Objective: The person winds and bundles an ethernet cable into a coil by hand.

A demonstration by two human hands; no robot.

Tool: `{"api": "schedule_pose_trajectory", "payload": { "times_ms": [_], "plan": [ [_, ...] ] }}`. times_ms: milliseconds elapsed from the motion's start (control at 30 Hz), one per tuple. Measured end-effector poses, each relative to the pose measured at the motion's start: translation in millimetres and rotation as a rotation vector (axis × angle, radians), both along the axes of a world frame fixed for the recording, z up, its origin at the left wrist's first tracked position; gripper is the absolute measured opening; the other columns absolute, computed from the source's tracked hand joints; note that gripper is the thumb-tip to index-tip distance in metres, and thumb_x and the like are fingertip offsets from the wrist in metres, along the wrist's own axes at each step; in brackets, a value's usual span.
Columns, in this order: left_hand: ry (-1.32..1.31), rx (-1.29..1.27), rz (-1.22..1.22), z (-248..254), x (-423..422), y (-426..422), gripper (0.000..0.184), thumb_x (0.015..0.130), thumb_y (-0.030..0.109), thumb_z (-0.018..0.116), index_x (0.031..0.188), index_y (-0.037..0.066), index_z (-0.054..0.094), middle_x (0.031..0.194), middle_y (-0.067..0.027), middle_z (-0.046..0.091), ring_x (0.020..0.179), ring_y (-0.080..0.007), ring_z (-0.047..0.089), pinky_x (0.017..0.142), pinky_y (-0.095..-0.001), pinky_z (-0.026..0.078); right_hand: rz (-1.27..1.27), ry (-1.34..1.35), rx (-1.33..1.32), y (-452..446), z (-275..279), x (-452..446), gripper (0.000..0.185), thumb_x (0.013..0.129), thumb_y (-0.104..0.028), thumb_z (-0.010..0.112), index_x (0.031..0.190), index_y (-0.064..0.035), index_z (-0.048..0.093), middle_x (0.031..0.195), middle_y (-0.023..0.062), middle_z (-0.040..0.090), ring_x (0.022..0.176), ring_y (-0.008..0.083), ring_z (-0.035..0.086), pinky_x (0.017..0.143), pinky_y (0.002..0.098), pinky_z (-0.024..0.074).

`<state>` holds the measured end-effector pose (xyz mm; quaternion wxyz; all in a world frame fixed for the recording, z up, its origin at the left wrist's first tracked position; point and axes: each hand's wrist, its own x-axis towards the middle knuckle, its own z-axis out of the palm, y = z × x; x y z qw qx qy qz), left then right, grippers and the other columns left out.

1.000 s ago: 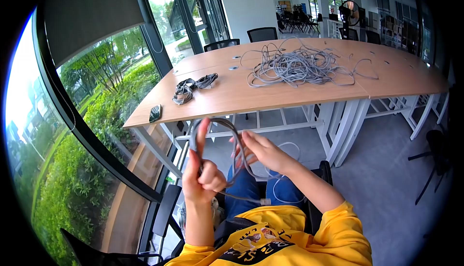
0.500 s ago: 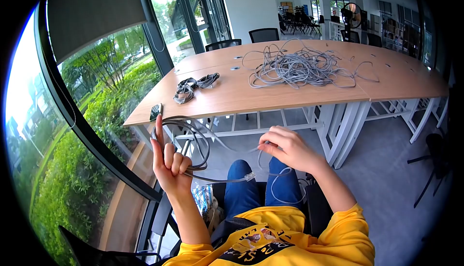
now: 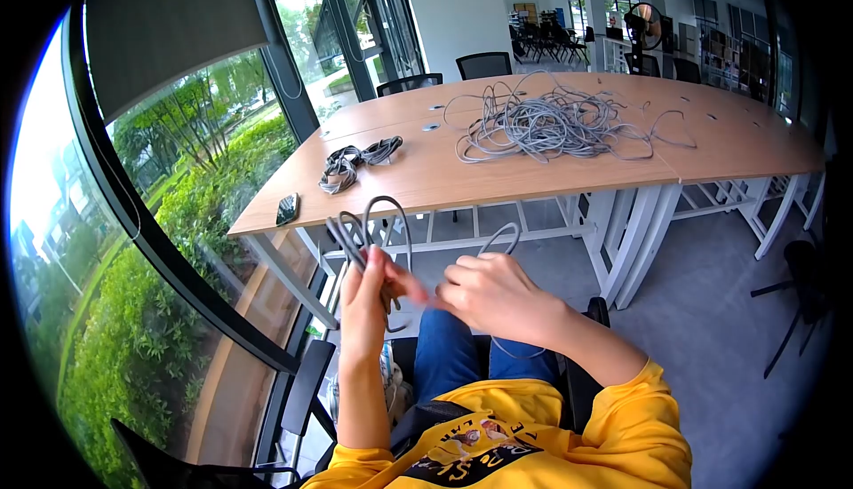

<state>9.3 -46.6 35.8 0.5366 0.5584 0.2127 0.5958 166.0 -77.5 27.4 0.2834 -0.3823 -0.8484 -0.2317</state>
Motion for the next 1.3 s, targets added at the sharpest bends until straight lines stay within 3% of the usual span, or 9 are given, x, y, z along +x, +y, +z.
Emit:
{"api": "schedule_pose_trajectory", "payload": {
  "times_ms": [100,267,333,467,600,700,800,1033,1300],
  "plan": [
    [0.073,0.035,-0.018,-9,9,6,0.023,0.089,0.021,0.035,0.074,0.004,0.039,0.067,-0.0100,0.055,0.066,-0.0169,0.058,0.063,-0.0275,0.047,0.104,0.027,-0.084,-2,1,-1,0.010,0.069,-0.013,0.057,0.066,-0.0043,0.053,0.067,0.0062,0.053,0.068,0.0189,0.055,0.058,0.0274,0.0442],
    [0.580,0.041,0.152,-5,18,-8,0.023,0.087,0.019,0.042,0.077,-0.001,0.045,0.052,-0.0049,0.047,0.043,-0.0101,0.047,0.040,-0.0232,0.037,0.219,0.300,-0.171,-1,8,3,0.020,0.068,-0.016,0.061,0.070,-0.0024,0.047,0.067,0.0081,0.052,0.065,0.0250,0.054,0.057,0.0329,0.0439],
    [0.523,0.118,0.122,-15,16,-2,0.024,0.087,0.021,0.041,0.074,0.001,0.045,0.050,-0.0040,0.045,0.037,-0.0091,0.041,0.035,-0.0217,0.031,0.195,0.358,-0.183,-6,21,8,0.021,0.071,-0.017,0.061,0.069,-0.0027,0.046,0.068,0.0088,0.052,0.061,0.0229,0.055,0.052,0.0308,0.0421],
    [0.048,-0.170,-0.053,-6,-6,11,0.030,0.089,0.028,0.036,0.068,0.008,0.042,0.040,-0.0010,0.038,0.029,-0.0053,0.028,0.030,-0.0188,0.018,0.077,0.393,-0.496,-5,20,30,0.021,0.076,-0.020,0.059,0.076,-0.0033,0.046,0.068,0.0117,0.055,0.058,0.0207,0.056,0.049,0.0289,0.0401],
    [-0.054,-0.305,-0.370,-8,-19,17,0.029,0.090,0.028,0.032,0.071,0.008,0.041,0.036,-0.0010,0.035,0.024,-0.0055,0.020,0.028,-0.0182,0.015,0.283,0.735,-0.617,-14,32,28,0.008,0.081,-0.011,0.052,0.082,-0.0027,0.050,0.066,-0.0008,0.048,0.058,0.0048,0.042,0.052,0.0197,0.0352],
    [-0.311,-0.349,-0.723,-13,-19,20,0.025,0.091,0.025,0.027,0.077,0.007,0.038,0.036,-0.0041,0.038,0.020,-0.0069,0.020,0.023,-0.0176,0.013,0.473,0.771,-0.488,-14,44,22,0.009,0.080,-0.010,0.053,0.083,-0.0023,0.052,0.065,-0.0002,0.051,0.056,0.0056,0.043,0.051,0.0192,0.0352],
    [-0.302,-0.339,-0.800,-11,-17,14,0.025,0.091,0.025,0.026,0.078,0.006,0.038,0.036,-0.0035,0.037,0.020,-0.0066,0.022,0.022,-0.0176,0.014,0.302,0.576,-0.345,-11,54,21,0.009,0.078,-0.010,0.055,0.078,-0.0018,0.054,0.061,0.0024,0.053,0.051,0.0078,0.046,0.047,0.0209,0.0360],
    [-0.315,-0.395,-0.982,-12,-15,9,0.031,0.092,0.025,0.019,0.083,0.003,0.039,0.034,0.0010,0.030,0.024,-0.0048,0.017,0.026,-0.0174,0.014,0.211,0.604,-0.129,8,39,8,0.013,0.076,-0.013,0.059,0.074,-0.0017,0.054,0.058,0.0048,0.053,0.048,0.0105,0.048,0.043,0.0227,0.0365],
    [-0.499,-0.419,-1.326,-20,-7,8,0.031,0.092,0.027,0.017,0.079,0.005,0.034,0.035,0.0014,0.030,0.025,-0.0049,0.018,0.027,-0.0185,0.014,-0.021,0.587,0.162,26,8,-4,0.029,0.081,-0.032,0.049,0.084,-0.0031,0.048,0.078,0.0087,0.050,0.061,0.0249,0.054,0.050,0.0308,0.0427]
  ]
}}
